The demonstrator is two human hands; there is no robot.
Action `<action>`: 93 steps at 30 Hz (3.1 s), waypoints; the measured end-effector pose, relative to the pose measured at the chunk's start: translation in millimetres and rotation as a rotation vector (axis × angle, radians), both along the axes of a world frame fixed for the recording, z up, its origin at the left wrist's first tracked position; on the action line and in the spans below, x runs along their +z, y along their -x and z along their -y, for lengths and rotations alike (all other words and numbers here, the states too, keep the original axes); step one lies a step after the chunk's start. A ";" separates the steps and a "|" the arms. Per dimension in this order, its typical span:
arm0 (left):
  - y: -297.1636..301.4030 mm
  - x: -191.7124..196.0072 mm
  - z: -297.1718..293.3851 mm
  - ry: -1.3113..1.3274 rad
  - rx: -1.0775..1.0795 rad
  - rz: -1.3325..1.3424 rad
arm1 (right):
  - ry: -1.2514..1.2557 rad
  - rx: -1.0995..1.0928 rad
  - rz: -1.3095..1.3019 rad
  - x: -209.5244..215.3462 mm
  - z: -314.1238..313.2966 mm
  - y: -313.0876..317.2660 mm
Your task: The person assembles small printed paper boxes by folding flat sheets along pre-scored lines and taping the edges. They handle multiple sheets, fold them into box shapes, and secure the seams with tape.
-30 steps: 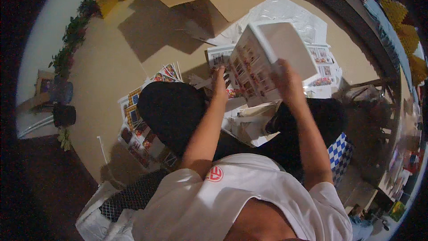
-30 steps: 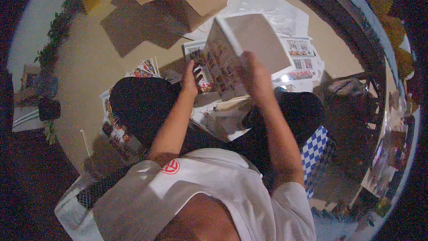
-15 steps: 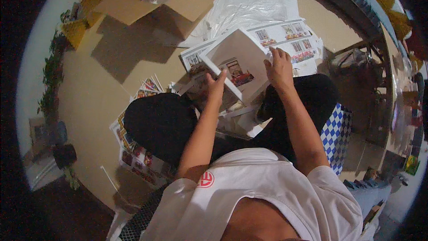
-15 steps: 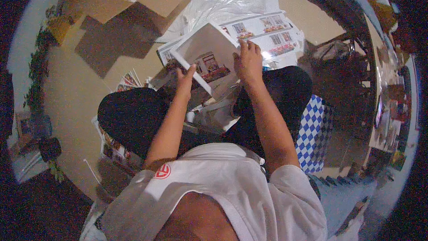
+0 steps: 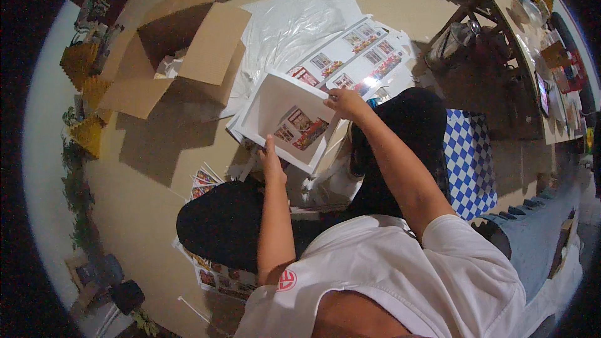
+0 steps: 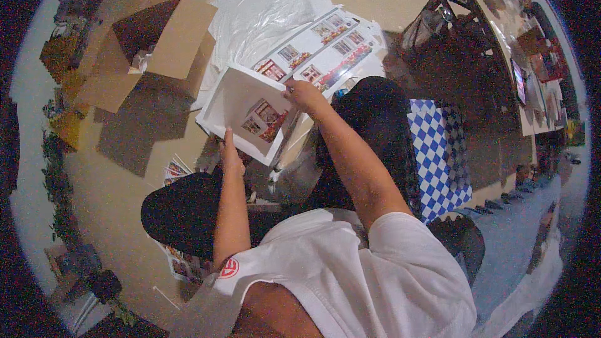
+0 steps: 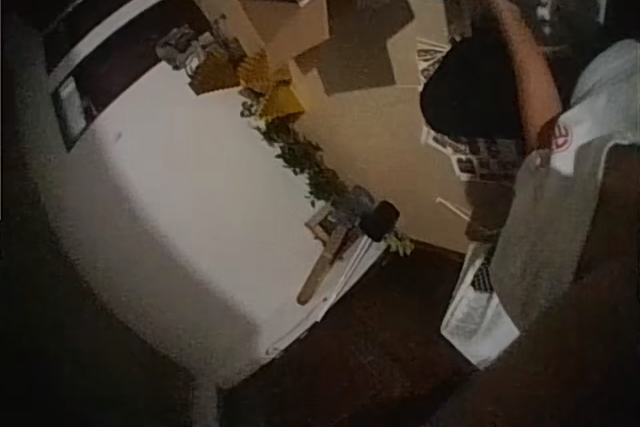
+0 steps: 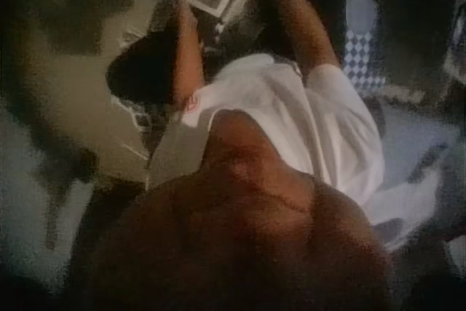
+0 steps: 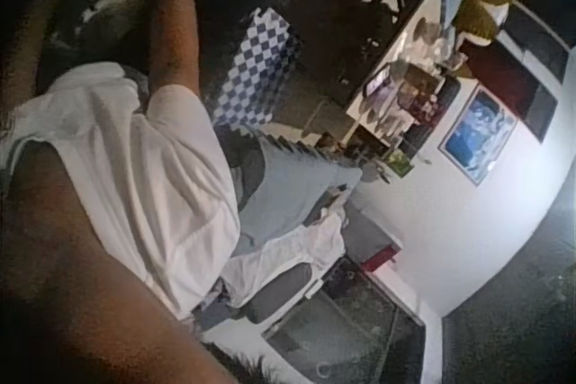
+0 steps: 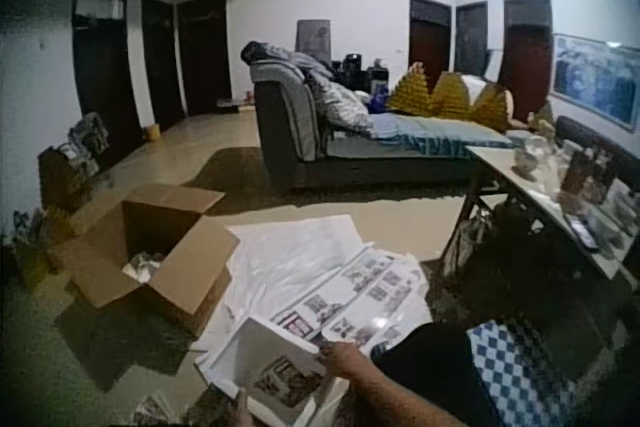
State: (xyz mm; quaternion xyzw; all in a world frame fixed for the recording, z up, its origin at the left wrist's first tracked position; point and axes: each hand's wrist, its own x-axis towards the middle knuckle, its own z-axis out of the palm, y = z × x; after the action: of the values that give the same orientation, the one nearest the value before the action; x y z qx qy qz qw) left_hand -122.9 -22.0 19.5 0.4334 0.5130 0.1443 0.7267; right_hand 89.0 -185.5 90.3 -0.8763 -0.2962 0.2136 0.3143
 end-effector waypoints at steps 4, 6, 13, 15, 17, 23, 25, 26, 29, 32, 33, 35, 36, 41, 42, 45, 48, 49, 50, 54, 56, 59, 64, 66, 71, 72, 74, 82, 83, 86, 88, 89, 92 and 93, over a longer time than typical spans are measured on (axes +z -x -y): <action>-2.2 24.9 0.0 -0.010 -0.031 0.086 | 0.049 0.055 0.020 6.0 -0.9 -1.1; -4.3 38.3 0.4 0.014 0.032 0.130 | 0.118 0.097 0.075 15.0 -10.1 -0.2; -5.0 55.2 -17.2 0.013 -0.017 0.328 | 0.011 0.056 0.258 53.5 -13.3 -18.8; -7.6 70.7 -5.4 -0.067 0.010 0.270 | 0.043 0.052 0.273 71.8 -10.9 -27.1; -1.9 92.4 0.7 -0.124 0.006 0.304 | 0.017 0.079 0.331 76.0 -15.7 -45.0; 8.0 113.4 -3.3 -0.232 -0.131 0.333 | 0.007 0.052 0.299 102.5 -1.0 -86.1; 8.1 115.8 -7.1 -0.239 -0.160 0.314 | 0.074 0.074 0.433 114.9 5.0 -103.7; 11.9 116.3 -7.9 -0.251 -0.164 0.319 | -0.007 -0.055 0.118 130.1 2.0 -100.5; 17.3 120.2 -0.8 -0.235 -0.163 0.247 | -0.239 -0.060 0.051 172.5 0.5 -99.6; 14.7 99.9 6.8 -0.214 -0.165 0.322 | -0.199 -0.056 0.058 205.4 -5.3 -110.6; 12.4 87.5 8.0 -0.217 -0.169 0.379 | -0.148 -0.008 0.155 220.4 -6.9 -115.4; 9.2 66.3 12.3 -0.190 -0.162 0.378 | -0.352 -0.053 0.057 233.1 -13.0 -119.7; 6.7 58.8 12.4 -0.181 -0.166 0.383 | -0.318 -0.077 0.118 242.3 -19.9 -118.4; 17.4 112.6 6.5 -0.158 -0.056 0.575 | -0.375 0.163 0.369 299.9 -62.3 -95.6; 24.3 121.8 -0.7 -0.109 -0.110 0.512 | -0.356 0.302 0.689 308.5 -72.1 -84.0; 9.9 137.1 2.1 -0.110 -0.010 0.730 | -0.164 0.625 1.297 348.4 -62.4 -137.1; 33.4 189.8 -15.4 0.011 0.037 0.803 | -0.328 0.453 0.857 357.2 -99.1 -142.9; 33.6 195.2 -20.0 -0.008 0.112 0.862 | -0.456 0.362 0.612 362.4 -117.6 -140.1; 43.2 203.6 -27.4 -0.029 0.182 0.927 | -0.589 0.167 0.296 367.7 -144.4 -105.0; 87.3 227.5 -69.7 -0.161 0.423 1.151 | -0.507 0.569 1.034 378.8 -219.2 -41.3; 121.2 243.7 -87.6 -0.224 0.638 1.077 | -0.459 0.739 1.410 380.2 -250.6 -15.3; 176.7 248.3 -100.4 -0.380 0.857 0.963 | -0.550 0.879 1.145 361.6 -300.3 56.0; 244.7 192.1 -113.5 -0.423 1.028 0.880 | -0.756 0.953 0.452 304.1 -381.9 179.9; 259.6 170.0 -118.9 -0.329 1.084 0.884 | -0.715 1.070 0.968 275.5 -398.7 207.6; 271.8 72.5 -141.7 -0.023 1.133 0.951 | -0.462 0.814 0.121 185.0 -437.5 252.7; 263.6 62.6 -148.4 0.059 1.185 0.911 | -0.428 0.812 0.154 162.9 -444.9 246.8; 255.0 19.7 -162.1 0.100 1.166 0.896 | -0.371 0.811 0.132 126.1 -457.5 242.0; 197.8 -26.7 -237.5 0.088 0.955 0.801 | -0.217 0.733 0.303 15.0 -511.2 169.6; 190.3 -32.2 -250.5 0.054 0.889 0.803 | -0.184 0.785 0.427 -11.3 -527.3 143.0; 171.8 -46.4 -261.9 -0.010 0.727 0.769 | -0.155 1.036 1.004 -78.8 -566.2 60.4; 155.4 -74.7 -271.5 0.106 0.676 0.717 | -0.133 1.164 0.939 -103.3 -572.9 37.4; 164.5 -96.0 -259.7 0.010 0.581 0.814 | -0.130 1.169 0.827 -109.7 -567.5 49.0; 190.7 -96.7 -217.2 0.066 0.572 0.714 | -0.207 0.962 0.205 -77.8 -525.4 121.2; 205.1 -141.4 -206.7 0.015 0.444 0.892 | -0.261 0.926 0.146 -64.3 -519.5 143.2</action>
State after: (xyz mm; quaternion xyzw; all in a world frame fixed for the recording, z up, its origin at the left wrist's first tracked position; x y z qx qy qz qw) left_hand -328.0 184.8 -121.9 0.2048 0.2332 0.4632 0.8301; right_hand -54.2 333.9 26.0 -0.6184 -0.7005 0.2301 0.2719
